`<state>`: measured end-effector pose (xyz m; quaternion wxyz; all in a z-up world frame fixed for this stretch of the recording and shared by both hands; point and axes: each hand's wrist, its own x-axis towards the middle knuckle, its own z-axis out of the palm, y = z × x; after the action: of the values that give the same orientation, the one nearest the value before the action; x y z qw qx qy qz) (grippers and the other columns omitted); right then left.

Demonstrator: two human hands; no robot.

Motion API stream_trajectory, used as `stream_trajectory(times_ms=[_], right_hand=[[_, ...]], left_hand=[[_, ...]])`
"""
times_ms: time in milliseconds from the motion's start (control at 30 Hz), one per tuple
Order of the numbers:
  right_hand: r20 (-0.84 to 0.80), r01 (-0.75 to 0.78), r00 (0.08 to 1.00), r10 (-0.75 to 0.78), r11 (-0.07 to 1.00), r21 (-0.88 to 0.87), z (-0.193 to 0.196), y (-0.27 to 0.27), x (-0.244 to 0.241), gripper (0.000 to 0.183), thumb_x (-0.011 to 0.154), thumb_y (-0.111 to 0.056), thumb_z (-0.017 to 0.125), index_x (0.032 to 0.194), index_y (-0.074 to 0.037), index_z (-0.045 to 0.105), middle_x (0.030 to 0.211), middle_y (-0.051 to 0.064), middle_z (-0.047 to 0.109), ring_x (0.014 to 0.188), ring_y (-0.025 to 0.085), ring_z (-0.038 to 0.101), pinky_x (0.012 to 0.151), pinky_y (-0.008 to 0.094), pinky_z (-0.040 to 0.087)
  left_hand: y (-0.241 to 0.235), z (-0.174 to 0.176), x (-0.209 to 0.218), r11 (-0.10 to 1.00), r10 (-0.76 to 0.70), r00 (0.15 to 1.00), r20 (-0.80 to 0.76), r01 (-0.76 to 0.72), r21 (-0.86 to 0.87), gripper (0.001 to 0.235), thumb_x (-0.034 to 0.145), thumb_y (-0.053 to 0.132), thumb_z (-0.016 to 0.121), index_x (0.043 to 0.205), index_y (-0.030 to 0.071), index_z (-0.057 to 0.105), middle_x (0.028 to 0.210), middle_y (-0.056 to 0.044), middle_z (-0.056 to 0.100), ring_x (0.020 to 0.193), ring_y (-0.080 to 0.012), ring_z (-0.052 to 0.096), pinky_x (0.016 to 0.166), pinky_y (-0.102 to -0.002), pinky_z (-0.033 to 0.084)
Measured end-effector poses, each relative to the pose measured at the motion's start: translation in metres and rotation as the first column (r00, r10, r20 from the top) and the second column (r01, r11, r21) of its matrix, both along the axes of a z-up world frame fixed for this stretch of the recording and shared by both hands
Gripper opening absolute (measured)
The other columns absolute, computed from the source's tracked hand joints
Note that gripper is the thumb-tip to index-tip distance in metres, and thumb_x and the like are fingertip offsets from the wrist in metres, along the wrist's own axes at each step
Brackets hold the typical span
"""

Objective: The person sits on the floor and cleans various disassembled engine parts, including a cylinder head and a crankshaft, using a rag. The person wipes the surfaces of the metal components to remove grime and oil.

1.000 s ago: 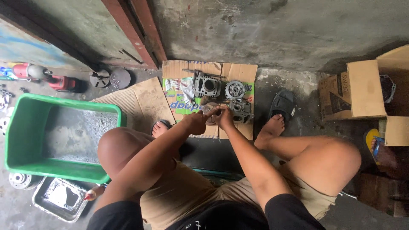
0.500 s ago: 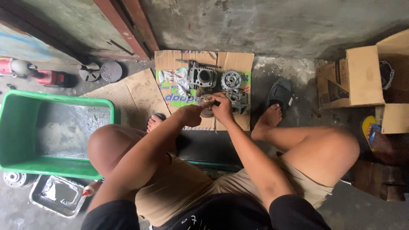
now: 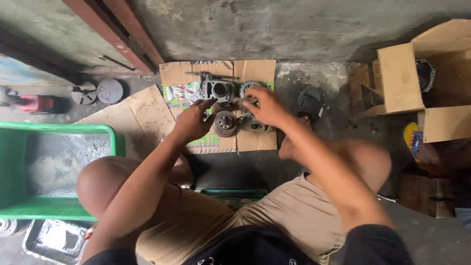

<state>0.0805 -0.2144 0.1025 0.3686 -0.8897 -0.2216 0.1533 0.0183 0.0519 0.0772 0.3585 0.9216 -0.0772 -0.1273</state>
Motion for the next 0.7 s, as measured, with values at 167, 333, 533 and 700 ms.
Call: stream_trajectory(times_ms=[167,333,533,700], right_hand=[[-0.028,0.011,0.999,-0.017,0.982,-0.19,0.069,-0.026,0.008,0.031,0.101,-0.015,0.065,0.129,-0.006,0.058,0.119,0.026,0.069,0.115,0.047,0.067,0.093,0.057,0.058],[0.017,-0.021,1.0,0.024,0.986,-0.163,0.102,-0.033,0.018,0.025,0.104,-0.01,0.062,0.126,0.001,0.06,0.11,0.034,0.07,0.109,0.052,0.068,0.087,0.062,0.059],[0.171,-0.09,0.976,0.136,0.963,-0.255,0.073,-0.026,0.043,0.014,0.105,-0.019,0.061,0.115,-0.009,0.06,0.094,0.027,0.076,0.086,0.043,0.076,0.071,0.053,0.06],[0.055,-0.098,0.993,0.107,0.983,-0.153,0.068,-0.035,0.059,0.021,0.105,-0.01,0.056,0.122,-0.002,0.066,0.105,0.028,0.075,0.093,0.043,0.075,0.075,0.05,0.063]], left_hand=[[-0.005,-0.014,0.004,0.999,-0.024,0.999,-0.026,0.025,0.038,0.049,0.092,0.022,0.067,0.14,0.016,0.061,0.113,-0.015,0.068,0.095,-0.0345,0.075,0.078,-0.051,0.062],[-0.008,-0.013,0.02,0.999,-0.011,0.996,-0.089,0.014,0.029,0.047,0.092,0.022,0.067,0.139,0.013,0.062,0.115,-0.017,0.068,0.099,-0.0368,0.075,0.084,-0.054,0.061],[0.018,-0.043,0.064,0.994,0.023,0.985,-0.173,-0.004,0.105,0.046,0.093,0.022,0.068,0.137,0.009,0.063,0.119,-0.022,0.068,0.105,-0.0404,0.072,0.089,-0.058,0.058],[0.033,-0.093,0.127,0.952,0.073,0.972,-0.222,-0.001,0.307,0.047,0.093,0.03,0.063,0.139,0.017,0.063,0.121,-0.017,0.066,0.112,-0.0411,0.069,0.089,-0.057,0.059]])
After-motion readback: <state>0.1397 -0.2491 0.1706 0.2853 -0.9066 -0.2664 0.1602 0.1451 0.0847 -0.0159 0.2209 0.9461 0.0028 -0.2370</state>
